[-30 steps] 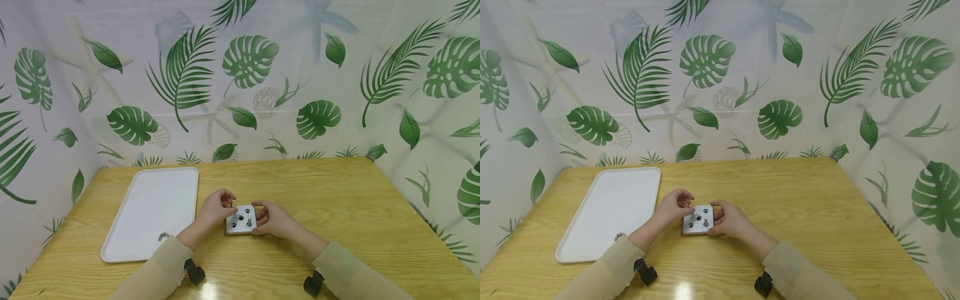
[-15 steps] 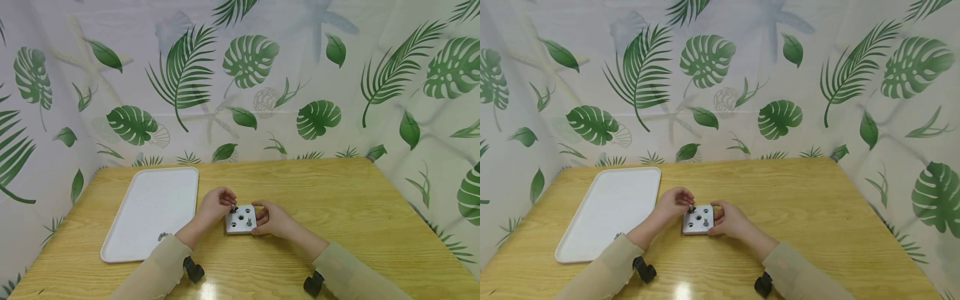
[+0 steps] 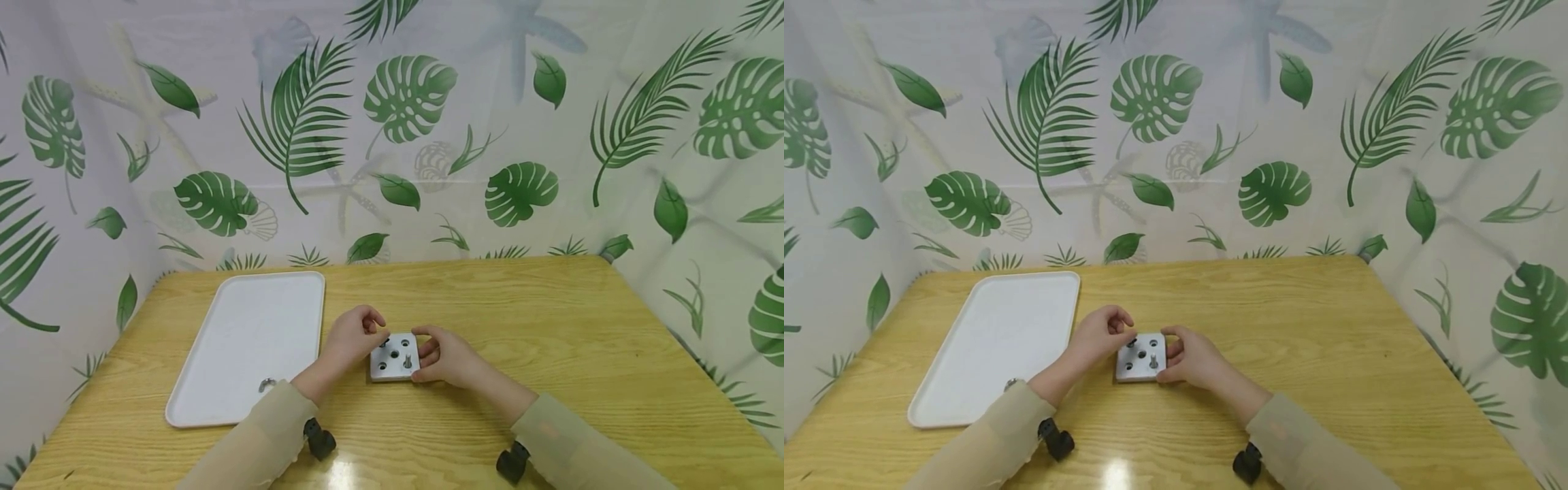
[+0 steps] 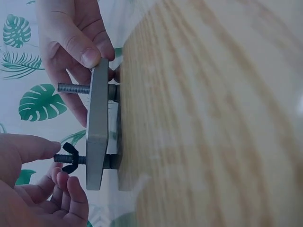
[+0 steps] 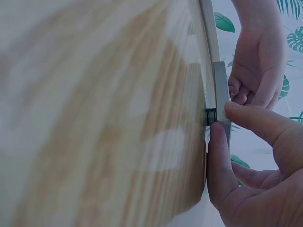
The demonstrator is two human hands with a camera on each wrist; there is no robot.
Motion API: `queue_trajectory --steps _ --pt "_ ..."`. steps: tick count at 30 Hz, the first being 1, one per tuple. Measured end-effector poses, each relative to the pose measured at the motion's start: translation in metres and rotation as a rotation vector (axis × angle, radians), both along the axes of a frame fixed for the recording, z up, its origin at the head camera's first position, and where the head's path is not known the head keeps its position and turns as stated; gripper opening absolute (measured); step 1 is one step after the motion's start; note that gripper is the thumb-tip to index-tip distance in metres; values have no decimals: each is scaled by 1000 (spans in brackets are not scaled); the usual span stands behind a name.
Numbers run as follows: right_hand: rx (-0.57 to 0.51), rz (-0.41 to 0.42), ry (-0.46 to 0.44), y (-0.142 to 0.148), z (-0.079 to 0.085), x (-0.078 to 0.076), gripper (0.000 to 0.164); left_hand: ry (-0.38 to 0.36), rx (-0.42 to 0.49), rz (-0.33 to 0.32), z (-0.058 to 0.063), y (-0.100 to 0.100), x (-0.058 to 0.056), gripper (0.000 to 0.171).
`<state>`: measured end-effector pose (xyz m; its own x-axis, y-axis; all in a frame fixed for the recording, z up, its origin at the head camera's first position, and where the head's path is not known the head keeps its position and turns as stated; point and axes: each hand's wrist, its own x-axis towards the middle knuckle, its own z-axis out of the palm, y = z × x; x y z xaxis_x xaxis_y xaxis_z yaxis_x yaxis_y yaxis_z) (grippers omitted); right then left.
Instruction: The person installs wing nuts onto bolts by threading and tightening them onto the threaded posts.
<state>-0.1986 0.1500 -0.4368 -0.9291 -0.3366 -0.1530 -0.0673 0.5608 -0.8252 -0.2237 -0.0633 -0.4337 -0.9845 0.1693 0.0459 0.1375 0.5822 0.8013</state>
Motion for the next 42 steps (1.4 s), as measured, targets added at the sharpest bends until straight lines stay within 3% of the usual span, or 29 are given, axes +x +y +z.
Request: queue_trajectory --steps 8,14,19,23,28,33,37,42 --pt "-15 5 -4 1 -1 0 84 -44 45 -26 0 -1 1 19" --pt "-30 14 3 1 -2 -1 84 -38 84 -55 0 -2 -2 27" --pt "-30 16 2 1 -3 -1 83 -29 87 -67 -1 -2 -3 24" --pt "-27 16 3 1 -4 -1 83 9 37 -57 0 -1 -2 20" --pt "-13 12 1 1 -3 -2 83 38 -106 -33 1 0 0 23" --pt "-16 11 -9 1 -3 -2 82 18 -192 -35 0 1 0 20" --pt "-23 9 -17 1 -4 -2 83 -14 -172 -49 -1 1 -1 14" --pt "-20 -6 -15 2 -5 -3 83 -58 -79 -74 2 0 -4 19"
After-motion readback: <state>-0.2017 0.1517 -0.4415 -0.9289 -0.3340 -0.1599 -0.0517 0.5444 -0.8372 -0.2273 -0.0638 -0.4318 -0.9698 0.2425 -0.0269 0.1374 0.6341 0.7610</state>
